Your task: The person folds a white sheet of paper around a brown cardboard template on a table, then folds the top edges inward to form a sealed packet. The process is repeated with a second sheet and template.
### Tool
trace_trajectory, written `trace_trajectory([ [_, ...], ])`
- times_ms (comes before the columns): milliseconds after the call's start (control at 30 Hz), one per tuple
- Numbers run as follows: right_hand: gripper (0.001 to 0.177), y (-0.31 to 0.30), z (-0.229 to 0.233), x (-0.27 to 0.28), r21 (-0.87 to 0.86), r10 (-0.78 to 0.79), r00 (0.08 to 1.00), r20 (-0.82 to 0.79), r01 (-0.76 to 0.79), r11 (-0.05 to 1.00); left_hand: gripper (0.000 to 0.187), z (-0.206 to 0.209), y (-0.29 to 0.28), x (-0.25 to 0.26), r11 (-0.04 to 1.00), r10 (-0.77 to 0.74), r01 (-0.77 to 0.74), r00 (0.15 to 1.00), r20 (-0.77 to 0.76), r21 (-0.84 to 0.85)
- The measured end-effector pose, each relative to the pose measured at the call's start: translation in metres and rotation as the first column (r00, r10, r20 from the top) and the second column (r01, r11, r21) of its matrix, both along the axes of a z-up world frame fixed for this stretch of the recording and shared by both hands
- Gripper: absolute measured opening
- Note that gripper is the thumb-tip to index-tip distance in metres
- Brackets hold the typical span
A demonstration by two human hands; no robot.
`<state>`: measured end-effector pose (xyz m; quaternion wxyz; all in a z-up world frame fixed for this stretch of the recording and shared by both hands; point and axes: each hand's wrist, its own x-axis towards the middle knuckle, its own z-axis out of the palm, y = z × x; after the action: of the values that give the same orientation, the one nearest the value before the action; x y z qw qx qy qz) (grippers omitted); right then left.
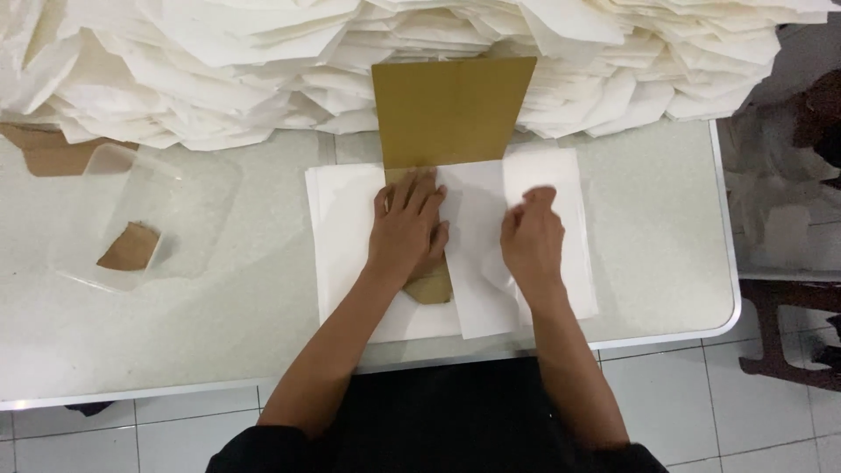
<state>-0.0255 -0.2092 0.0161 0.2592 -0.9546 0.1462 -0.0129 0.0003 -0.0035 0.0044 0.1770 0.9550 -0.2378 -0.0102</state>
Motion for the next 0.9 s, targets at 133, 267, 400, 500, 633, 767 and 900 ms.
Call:
trace_trajectory([
  [133, 0.026, 0.001, 0.007, -0.031, 0.063, -0.013, 0.999, -0.047, 0.016, 0.998, 0.047, -0.003, 0.002, 0.0, 1.0, -0.012, 0.011, 1.0, 0.003, 0.013],
  [267, 0.027, -0.01, -0.013, 0.003, -0.007, 0.039, 0.999, 0.018, -0.039, 0.999, 0.048, 0.002, 0.001, 0.0, 0.999, -0.014, 0.015, 1.0, -0.017, 0.041],
  [400, 0.026, -0.008, -0.021, 0.065, -0.028, 0.048, 0.989, 0.14, -0.044, 0.999, 0.047, 0.006, 0.003, -0.001, 1.0, -0.023, 0.023, 1.0, 0.0, 0.016],
  [500, 0.031, -0.016, -0.029, 0.075, -0.004, 0.097, 0.984, 0.151, -0.097, 0.995, 0.047, 0.008, 0.001, -0.001, 1.0, -0.022, 0.022, 1.0, -0.01, 0.014],
  [633, 0.023, -0.011, -0.017, 0.032, -0.018, 0.032, 0.993, 0.113, -0.031, 0.999, 0.048, 0.006, 0.0, -0.001, 0.999, -0.026, 0.027, 0.999, -0.032, 0.028],
  [767, 0.021, 0.001, 0.018, -0.04, 0.084, -0.034, 0.998, -0.052, 0.038, 0.996, 0.051, -0.008, 0.0, -0.001, 0.999, -0.014, 0.015, 1.0, -0.02, 0.045],
  [900, 0.024, 0.009, 0.039, -0.074, 0.156, -0.089, 0.973, -0.213, 0.123, 0.98, 0.05, -0.01, 0.0, 0.001, 0.998, -0.025, 0.024, 1.0, 0.014, 0.053],
])
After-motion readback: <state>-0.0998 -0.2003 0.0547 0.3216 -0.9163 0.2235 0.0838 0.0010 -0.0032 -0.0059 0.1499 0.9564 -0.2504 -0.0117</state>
